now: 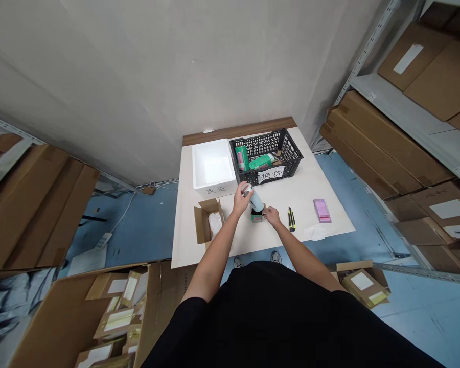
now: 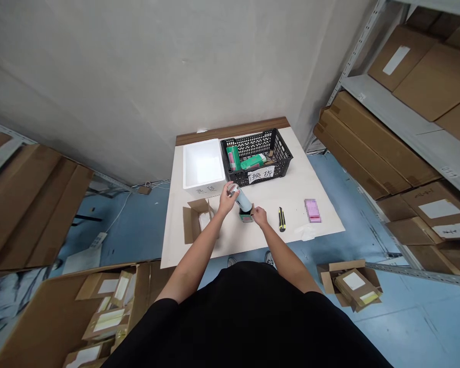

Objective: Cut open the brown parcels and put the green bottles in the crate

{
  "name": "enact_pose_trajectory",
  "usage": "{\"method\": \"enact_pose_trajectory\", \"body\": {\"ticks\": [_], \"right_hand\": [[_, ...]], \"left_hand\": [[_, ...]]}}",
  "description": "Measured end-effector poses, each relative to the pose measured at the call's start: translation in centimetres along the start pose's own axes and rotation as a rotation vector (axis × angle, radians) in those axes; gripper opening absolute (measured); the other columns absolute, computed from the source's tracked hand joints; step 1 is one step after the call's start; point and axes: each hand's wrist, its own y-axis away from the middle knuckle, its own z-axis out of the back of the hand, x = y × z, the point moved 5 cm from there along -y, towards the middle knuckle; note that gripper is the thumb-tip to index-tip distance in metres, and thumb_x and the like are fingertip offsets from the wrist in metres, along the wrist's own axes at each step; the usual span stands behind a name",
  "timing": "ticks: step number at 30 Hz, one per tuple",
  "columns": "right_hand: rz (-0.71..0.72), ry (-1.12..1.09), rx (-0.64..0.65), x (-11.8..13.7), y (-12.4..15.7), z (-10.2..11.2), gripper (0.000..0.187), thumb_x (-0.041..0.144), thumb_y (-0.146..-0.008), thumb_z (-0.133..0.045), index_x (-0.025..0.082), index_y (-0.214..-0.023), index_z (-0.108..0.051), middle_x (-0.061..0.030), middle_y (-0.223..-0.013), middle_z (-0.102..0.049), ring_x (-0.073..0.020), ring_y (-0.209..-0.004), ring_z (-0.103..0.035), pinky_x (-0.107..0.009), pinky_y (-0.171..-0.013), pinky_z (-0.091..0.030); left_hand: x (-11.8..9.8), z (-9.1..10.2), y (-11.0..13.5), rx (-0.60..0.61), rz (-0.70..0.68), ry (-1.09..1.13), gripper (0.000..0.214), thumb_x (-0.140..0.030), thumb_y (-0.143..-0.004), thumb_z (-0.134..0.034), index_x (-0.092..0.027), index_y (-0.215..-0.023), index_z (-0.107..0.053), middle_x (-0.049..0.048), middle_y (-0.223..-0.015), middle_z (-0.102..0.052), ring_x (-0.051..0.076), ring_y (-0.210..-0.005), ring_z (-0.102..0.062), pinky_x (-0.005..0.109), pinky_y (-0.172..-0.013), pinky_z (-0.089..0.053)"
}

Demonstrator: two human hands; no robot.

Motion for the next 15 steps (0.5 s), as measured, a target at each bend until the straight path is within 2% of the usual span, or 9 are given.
{"method": "enact_pose_trajectory", "body": {"ticks": [4,8,12,15], "right_hand": [[-0.069,-0.076,-0.010,-1.0,-0.5,-0.3,0.030,0.048,-0.086,-0.064,0.025,-0.069,-0.055,0.0006,-0.066,-0.065,-0.0194,-0.070,-0.071,-0.029,-0.067,-0.059],[-0.079,-0.133,0.003,-1.5,-0.7,-0.5,0.029,0.048,-0.087,-0.062,0.025,-0.071,-0.056,0.0001,-0.070,-0.067,-0.0188,-0.072,-0.072,-0.028,-0.068,-0.059],[-0.063,-0.129,0.023,-1.7,-0.7,-0.5,0.026,0.045,-0.088,-0.059,0.025,-0.072,-0.055,-0.0009,-0.073,-0.069,-0.0195,-0.075,-0.074,-0.028,-0.070,-0.059],[-0.048,-0.105,0.048,-1.7,-0.7,-0.7,0.024,0.042,-0.089,-0.058,0.025,-0.073,-0.055,-0.0010,-0.073,-0.069,-0.0208,-0.077,-0.075,-0.029,-0.072,-0.059]], "left_hand": [[0.3,0.3,0.0,0.032,-0.043,-0.008,0.062,-0.043,-0.090,-0.081,-0.025,-0.145,-0.058,0.0146,-0.152,-0.058,0.029,-0.140,-0.061,0.037,-0.107,-0.056],[1.5,-0.3,0.5,0.037,-0.069,-0.056,0.061,-0.039,-0.089,-0.081,-0.024,-0.144,-0.059,0.0145,-0.147,-0.062,0.028,-0.134,-0.064,0.038,-0.106,-0.056],[3.4,-1.3,1.6,0.044,-0.101,-0.202,0.065,-0.030,-0.080,-0.086,-0.023,-0.141,-0.063,0.0123,-0.136,-0.067,0.027,-0.124,-0.067,0.040,-0.106,-0.055],[5.0,-2.0,2.8,0.094,-0.083,-0.364,0.067,-0.020,-0.073,-0.087,-0.021,-0.137,-0.067,0.0116,-0.129,-0.067,0.028,-0.119,-0.067,0.041,-0.106,-0.054]]}}
